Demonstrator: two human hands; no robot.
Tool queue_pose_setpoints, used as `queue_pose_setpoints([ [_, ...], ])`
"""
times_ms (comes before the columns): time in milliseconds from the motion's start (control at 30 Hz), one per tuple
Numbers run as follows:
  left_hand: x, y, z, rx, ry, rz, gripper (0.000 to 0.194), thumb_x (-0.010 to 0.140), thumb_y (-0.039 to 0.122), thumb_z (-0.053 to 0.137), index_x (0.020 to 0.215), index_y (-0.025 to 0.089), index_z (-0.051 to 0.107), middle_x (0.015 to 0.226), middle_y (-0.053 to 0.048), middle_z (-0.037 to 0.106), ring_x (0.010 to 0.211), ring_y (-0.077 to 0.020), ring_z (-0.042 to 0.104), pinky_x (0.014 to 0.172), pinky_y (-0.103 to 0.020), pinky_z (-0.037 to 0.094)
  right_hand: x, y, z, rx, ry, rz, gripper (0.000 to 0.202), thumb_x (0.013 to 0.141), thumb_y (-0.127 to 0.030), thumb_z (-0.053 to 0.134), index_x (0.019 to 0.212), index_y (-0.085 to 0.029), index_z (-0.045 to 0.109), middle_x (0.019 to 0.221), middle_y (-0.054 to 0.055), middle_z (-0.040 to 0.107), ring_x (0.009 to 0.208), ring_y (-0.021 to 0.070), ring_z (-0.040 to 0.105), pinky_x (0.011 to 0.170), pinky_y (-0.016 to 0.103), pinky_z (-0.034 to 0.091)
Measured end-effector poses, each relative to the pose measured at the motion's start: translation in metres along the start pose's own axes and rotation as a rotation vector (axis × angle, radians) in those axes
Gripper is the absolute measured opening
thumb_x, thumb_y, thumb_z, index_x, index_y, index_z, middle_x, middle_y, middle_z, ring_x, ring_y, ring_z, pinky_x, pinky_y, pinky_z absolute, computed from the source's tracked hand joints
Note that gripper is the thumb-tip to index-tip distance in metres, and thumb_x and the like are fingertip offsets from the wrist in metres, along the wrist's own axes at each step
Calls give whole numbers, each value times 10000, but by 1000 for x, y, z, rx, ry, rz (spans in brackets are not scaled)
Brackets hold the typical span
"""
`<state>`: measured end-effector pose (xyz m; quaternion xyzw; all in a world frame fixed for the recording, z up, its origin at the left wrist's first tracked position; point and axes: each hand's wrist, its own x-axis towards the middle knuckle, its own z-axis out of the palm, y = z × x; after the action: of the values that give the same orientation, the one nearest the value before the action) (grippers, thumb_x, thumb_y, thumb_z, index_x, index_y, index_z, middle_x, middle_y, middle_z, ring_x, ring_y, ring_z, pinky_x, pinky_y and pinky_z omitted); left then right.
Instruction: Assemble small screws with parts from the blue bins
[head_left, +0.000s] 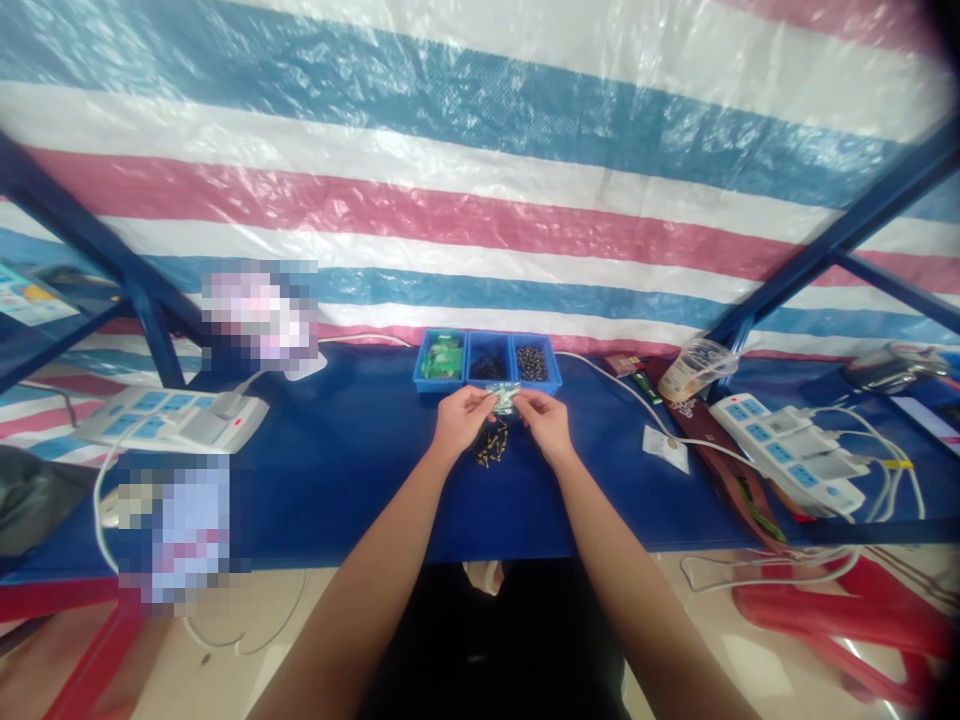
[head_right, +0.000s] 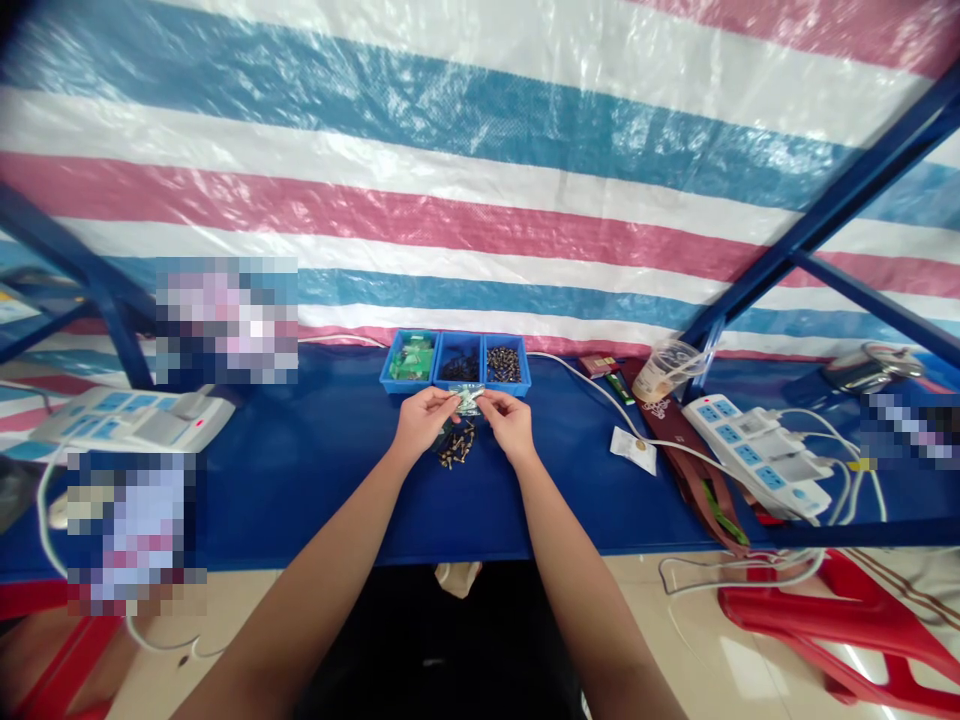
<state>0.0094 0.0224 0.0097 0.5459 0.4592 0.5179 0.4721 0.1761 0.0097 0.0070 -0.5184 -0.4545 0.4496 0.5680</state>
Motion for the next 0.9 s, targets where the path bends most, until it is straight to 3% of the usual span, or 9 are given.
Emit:
queue_pose_setpoints([
  [167,0,-1,-1,34,-9,14,279,782,421,699,811,149,640,726,-35,703,597,-150,675,582,-252,510,0,1,-2,-82,28,-71,345,706,-473,744,863,-166,743,790,42,702,577,119,527,561,263,443],
  [267,0,-1,-2,121,28,106,252,798,412,681,841,165,671,722,-18,682,619,-129,651,609,-242,507,0,1,-2,-104,50,-137,310,713,-464,744,829,-176,734,742,24,686,594,122,533,597,267,451],
  [367,-1,0,-3,243,68,181,238,805,406,672,872,180,708,682,-4,660,596,-115,613,597,-231,494,0,0,-1,-30,29,-73,329,718,-475,740,851,-175,717,654,11,660,537,118,519,531,256,421],
  [433,-2,2,-3,230,55,161,252,817,404,658,915,178,710,653,-2,659,575,-118,617,597,-236,505,0,-2,0,48,-15,-34,357,762,-510,688,873,-172,710,719,39,692,564,131,557,513,254,418],
  [533,-5,6,-3,118,-9,126,283,843,394,627,992,162,689,784,-43,719,662,-147,680,662,-258,542,0,-3,0,122,-41,-13,403,811,-553,610,893,-171,710,822,70,714,651,159,620,528,260,439],
  [667,-6,7,-3,113,-25,173,273,876,392,582,971,163,697,894,-64,733,800,-175,700,733,-274,544,1,-1,0,94,1,-27,341,719,-496,730,845,-181,698,776,45,698,643,160,620,509,252,428],
  [767,-4,1,-2,199,41,196,241,839,389,635,915,174,710,889,-57,733,787,-173,690,694,-266,536,0,0,1,74,-6,-39,327,682,-452,773,844,-183,678,755,29,683,626,145,601,496,239,416],
  [900,-1,-3,-1,206,58,181,262,809,364,677,998,181,682,853,-52,740,724,-163,693,642,-256,531,0,-1,2,100,6,-39,379,662,-441,791,892,-191,625,711,2,672,579,121,572,496,226,415],
])
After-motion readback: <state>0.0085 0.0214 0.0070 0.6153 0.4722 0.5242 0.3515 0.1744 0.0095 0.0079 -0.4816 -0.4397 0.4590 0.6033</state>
